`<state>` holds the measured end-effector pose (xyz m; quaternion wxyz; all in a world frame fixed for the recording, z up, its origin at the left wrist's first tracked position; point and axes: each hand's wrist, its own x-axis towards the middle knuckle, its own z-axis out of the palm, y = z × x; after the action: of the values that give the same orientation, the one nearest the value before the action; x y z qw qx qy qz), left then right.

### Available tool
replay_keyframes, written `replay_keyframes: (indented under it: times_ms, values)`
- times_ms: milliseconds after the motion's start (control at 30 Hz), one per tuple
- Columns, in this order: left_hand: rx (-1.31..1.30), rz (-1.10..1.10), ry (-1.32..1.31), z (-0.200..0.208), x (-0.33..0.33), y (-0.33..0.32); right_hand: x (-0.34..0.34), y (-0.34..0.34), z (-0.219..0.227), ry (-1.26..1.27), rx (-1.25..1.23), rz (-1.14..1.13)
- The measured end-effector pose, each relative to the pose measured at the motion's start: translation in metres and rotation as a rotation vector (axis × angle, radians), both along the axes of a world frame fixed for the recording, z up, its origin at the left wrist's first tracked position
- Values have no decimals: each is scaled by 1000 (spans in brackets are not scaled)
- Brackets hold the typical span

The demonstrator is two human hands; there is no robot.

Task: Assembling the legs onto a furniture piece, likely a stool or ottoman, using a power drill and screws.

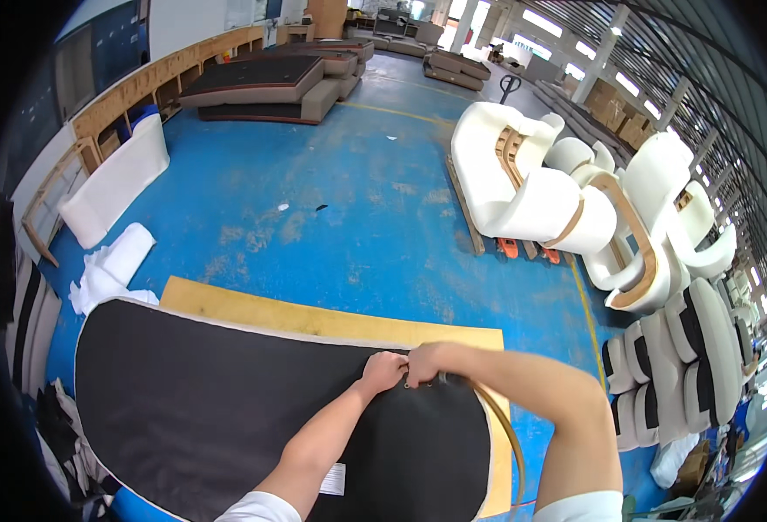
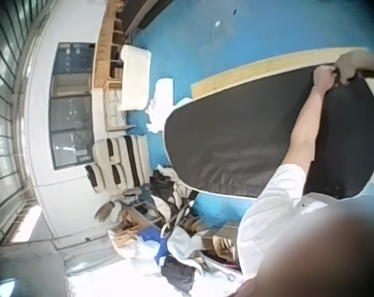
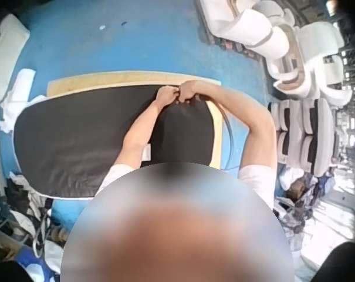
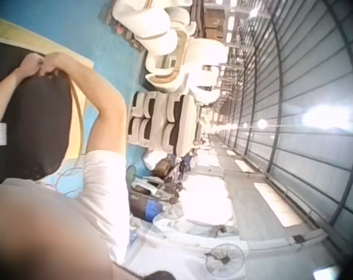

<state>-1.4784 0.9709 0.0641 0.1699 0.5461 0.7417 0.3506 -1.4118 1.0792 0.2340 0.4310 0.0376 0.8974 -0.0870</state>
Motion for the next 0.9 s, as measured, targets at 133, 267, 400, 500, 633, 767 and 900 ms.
replay_keyframes:
  times_ms: [133,267,400,500,633,767,900]
  values:
    - [-124,-5,-103,23,19,32,9,96,-38,-524,-268,-780]
    - [-53,-195,-329,3,-19,3,16,-31,36,-122,117,-100]
    - [236,-50,-132,0,-9,-18,63,2,43,75,-235,-482]
    - [126,-64,-54,50,11,-76,153,-33,4,227,-740,-1026]
    - [423,-15,-448,7,50,-152,227,-128,-63,215,-1228,-1369]
    - [154,529,-1822,17,72,-178,282,-212,-76,492,-1202,-1723]
    - [77,387,-1868,12,86,-178,291,-225,-80,558,-1189,-1729]
